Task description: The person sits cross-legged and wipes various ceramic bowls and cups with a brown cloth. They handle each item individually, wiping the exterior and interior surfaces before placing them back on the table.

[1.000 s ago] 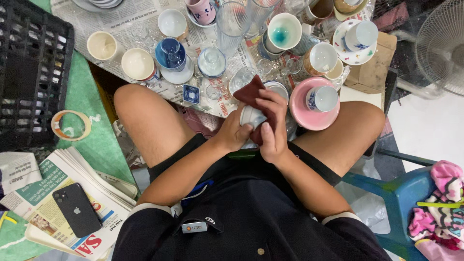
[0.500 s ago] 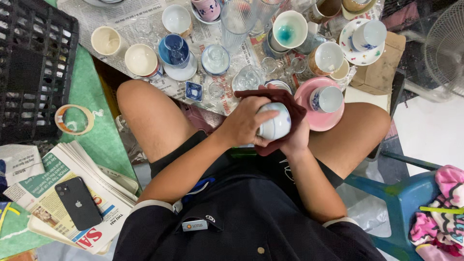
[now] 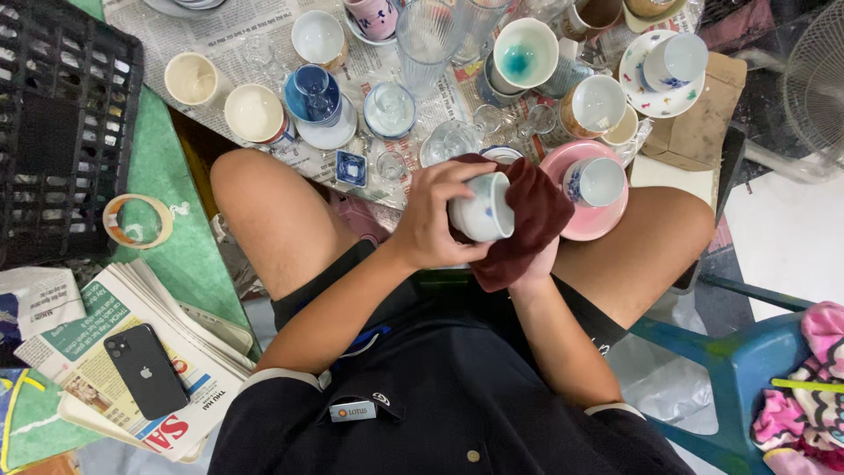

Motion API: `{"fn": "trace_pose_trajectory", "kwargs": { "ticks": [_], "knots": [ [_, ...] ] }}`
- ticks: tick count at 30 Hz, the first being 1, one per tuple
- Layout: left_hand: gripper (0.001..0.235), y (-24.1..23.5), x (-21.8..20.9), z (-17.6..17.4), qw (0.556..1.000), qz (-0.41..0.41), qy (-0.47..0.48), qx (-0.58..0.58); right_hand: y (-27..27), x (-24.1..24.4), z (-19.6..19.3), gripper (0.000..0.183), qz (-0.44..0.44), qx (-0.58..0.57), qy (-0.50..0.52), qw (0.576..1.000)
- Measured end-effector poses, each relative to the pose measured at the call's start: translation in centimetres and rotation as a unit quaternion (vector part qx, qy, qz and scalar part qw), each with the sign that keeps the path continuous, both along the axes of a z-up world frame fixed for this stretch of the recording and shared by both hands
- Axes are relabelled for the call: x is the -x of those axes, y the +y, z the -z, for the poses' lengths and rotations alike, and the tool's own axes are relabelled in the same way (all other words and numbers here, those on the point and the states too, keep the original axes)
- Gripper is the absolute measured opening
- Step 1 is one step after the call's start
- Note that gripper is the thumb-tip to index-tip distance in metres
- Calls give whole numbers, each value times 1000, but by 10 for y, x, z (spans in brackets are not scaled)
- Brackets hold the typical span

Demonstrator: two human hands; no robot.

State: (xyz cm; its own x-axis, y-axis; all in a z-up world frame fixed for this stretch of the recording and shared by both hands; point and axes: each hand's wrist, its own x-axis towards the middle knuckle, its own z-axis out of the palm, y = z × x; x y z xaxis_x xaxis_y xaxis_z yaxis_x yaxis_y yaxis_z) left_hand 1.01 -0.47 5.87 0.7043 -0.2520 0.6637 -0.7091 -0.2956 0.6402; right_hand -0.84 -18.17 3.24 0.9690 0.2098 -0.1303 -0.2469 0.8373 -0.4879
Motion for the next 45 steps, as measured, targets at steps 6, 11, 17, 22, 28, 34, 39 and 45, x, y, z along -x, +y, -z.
{"fn": "trace_pose_trajectory", "kwargs": {
  "ticks": [6, 11, 17, 22, 28, 34, 39, 45],
  "knots": [
    [92, 12, -3, -23, 993, 8, 105, -61, 1, -5, -52, 77, 43, 543, -263, 796],
    [86, 24, -11, -16, 994, 16, 104, 13, 1, -8, -66, 79, -21, 788, -330, 520],
    [86, 31, -18, -2, 983, 23, 131, 127, -8, -11, -57, 72, -145, 291, -44, 945],
    [93, 33, -18, -15, 985, -42, 150, 73, -13, -6, -50, 68, -161, 275, -56, 946],
    [92, 49, -31, -52, 989, -82, 92, -76, -15, 1, -51, 64, -177, 277, -84, 941],
    [94, 97, -58, -73, 981, -120, 66, -138, -11, 13, -54, 61, -225, 266, -117, 930],
    [96, 158, -114, -69, 969, -180, 66, -155, -5, 30, -27, 58, -213, 295, -37, 931],
    [81, 212, -208, -46, 930, -270, 58, -244, -10, 35, 5, 73, -37, 792, -431, 431]
  ]
}}
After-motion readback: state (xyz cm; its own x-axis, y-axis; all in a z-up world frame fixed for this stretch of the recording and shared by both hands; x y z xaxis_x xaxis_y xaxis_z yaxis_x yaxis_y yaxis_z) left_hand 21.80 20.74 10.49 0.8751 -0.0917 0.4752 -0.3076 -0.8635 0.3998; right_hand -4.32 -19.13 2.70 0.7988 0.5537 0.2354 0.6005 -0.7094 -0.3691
